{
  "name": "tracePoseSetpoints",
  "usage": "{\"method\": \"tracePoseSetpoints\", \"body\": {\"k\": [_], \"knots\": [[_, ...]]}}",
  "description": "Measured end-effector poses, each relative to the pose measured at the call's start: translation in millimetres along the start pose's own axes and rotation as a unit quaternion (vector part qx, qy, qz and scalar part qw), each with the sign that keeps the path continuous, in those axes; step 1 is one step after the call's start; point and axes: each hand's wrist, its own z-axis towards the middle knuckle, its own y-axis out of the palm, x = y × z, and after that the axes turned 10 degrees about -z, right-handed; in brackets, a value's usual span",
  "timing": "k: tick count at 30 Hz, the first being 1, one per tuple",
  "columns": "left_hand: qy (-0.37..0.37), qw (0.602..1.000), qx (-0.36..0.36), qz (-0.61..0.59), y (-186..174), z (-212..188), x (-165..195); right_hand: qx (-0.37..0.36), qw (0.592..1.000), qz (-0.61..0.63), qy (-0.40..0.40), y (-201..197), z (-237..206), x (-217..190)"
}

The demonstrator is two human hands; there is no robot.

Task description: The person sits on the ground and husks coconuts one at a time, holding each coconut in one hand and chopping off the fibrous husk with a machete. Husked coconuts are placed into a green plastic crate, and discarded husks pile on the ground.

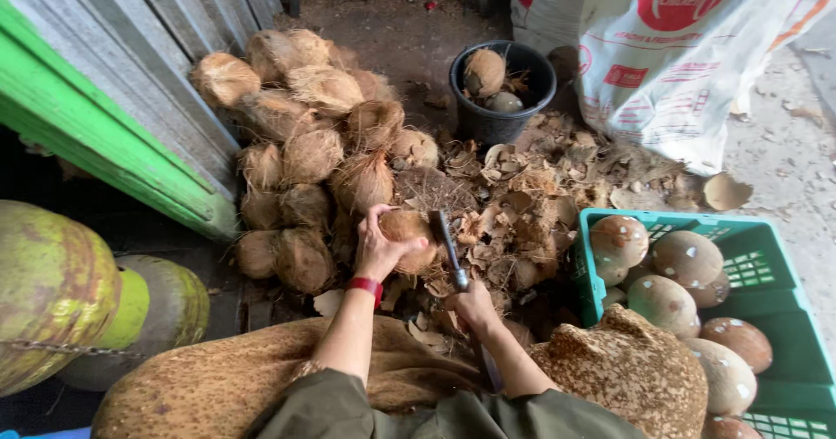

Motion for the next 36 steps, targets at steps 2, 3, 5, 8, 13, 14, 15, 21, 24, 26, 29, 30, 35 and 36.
{"method": "tracePoseSetpoints", "body": {"k": [2,3,5,8,13,14,15,21,24,26,29,30,35,36], "knots": [[-0.092,0.995,0.005,-0.046,-4,1,0,-0.016,0.999,-0.035,-0.003,-1,-11,-9],[-0.086,0.995,-0.012,-0.041,-4,0,-1,-0.022,0.998,-0.053,-0.008,-2,-17,-20],[-0.049,0.998,-0.019,-0.037,-4,-1,-1,-0.010,0.996,-0.030,-0.084,-13,-34,-42],[0.031,0.999,-0.008,-0.028,2,0,-1,0.041,0.976,0.021,-0.213,-41,-56,-67],[0.113,0.987,-0.064,0.093,7,3,5,0.159,0.900,0.097,-0.395,-32,-39,-63],[0.103,0.988,-0.070,0.096,7,2,7,0.186,0.899,0.090,-0.385,-13,-30,-54],[0.088,0.988,-0.075,0.099,9,-1,8,0.074,0.984,0.010,-0.159,-7,-22,-41],[-0.018,0.988,-0.094,0.119,-1,-9,10,-0.035,0.999,-0.022,0.028,3,-6,8],[-0.128,0.986,-0.048,0.095,-9,-6,3,-0.044,0.994,-0.101,-0.021,-2,-8,3],[-0.125,0.991,-0.037,-0.018,-12,-11,-5,-0.047,0.986,-0.149,-0.054,-2,-17,-16],[-0.022,0.987,-0.053,-0.148,-11,-20,-13,-0.021,0.986,-0.139,-0.094,-11,-38,-49],[0.011,0.998,-0.047,-0.051,-11,-22,-13,-0.002,0.990,-0.104,-0.096,-15,-47,-58],[0.045,0.997,-0.035,0.052,-9,-18,-11,0.111,0.914,0.007,-0.389,-28,-79,-90],[0.067,0.996,-0.034,0.052,-7,-16,-10,0.134,0.892,0.027,-0.430,-29,-82,-91]]}}
